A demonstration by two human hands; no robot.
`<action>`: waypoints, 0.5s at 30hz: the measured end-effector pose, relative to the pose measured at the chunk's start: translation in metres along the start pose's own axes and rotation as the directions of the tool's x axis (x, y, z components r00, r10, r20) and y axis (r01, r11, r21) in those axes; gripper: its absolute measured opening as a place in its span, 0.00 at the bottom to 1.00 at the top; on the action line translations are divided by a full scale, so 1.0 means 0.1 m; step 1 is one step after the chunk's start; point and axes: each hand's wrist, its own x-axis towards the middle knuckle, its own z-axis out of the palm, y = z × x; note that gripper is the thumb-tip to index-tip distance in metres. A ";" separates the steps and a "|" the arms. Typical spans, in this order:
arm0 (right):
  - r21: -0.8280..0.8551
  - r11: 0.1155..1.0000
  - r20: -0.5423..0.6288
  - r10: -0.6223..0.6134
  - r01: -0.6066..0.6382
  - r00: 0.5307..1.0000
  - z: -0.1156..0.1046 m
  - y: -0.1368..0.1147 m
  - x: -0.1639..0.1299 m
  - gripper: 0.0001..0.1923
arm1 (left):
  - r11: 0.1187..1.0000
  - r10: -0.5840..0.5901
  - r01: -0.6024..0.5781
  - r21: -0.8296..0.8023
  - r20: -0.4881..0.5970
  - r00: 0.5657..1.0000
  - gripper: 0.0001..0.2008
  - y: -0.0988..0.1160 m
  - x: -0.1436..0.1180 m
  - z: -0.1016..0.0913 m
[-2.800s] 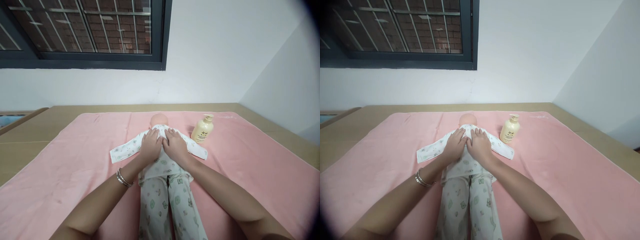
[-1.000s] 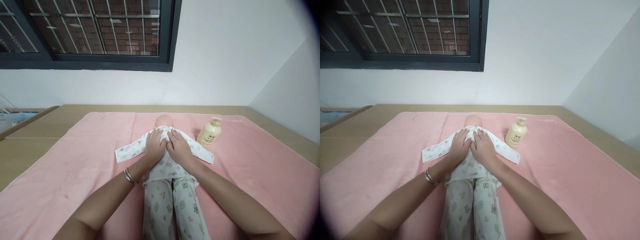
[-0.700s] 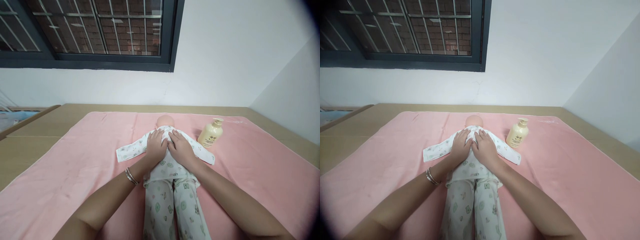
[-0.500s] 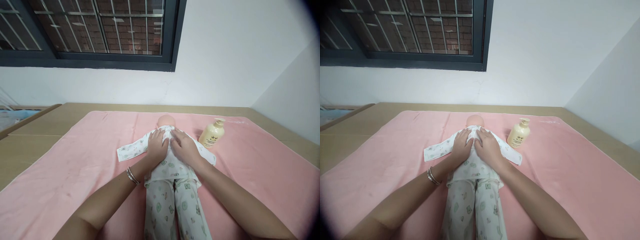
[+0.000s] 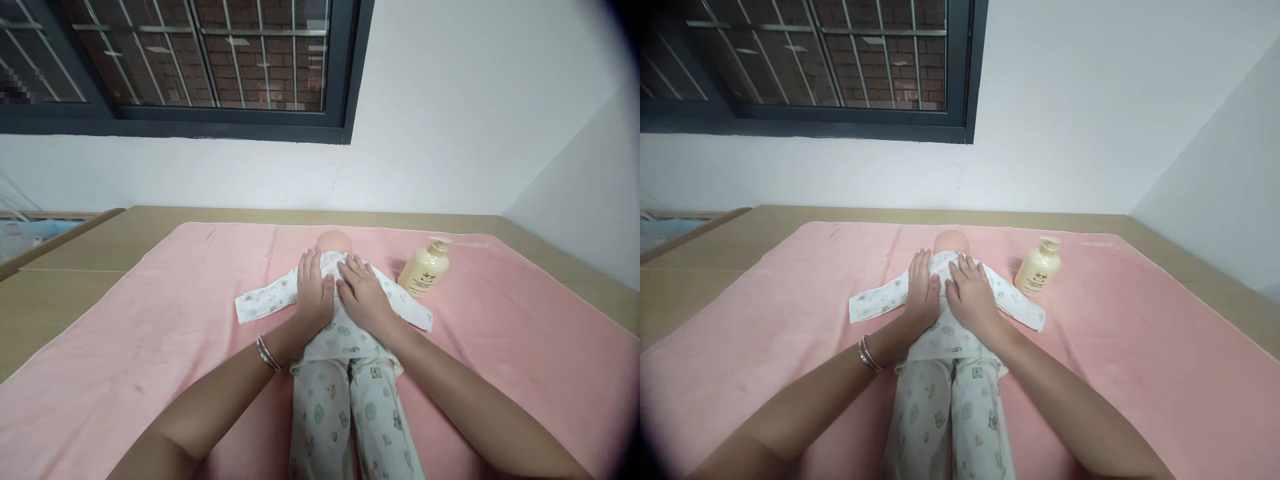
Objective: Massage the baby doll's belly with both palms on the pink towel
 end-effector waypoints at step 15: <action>0.027 1.000 -0.112 -0.010 0.013 0.994 -0.13 0.00 0.02 0.24 | 1.000 -0.021 0.020 0.010 0.035 0.999 0.27 0.02 0.00 -0.01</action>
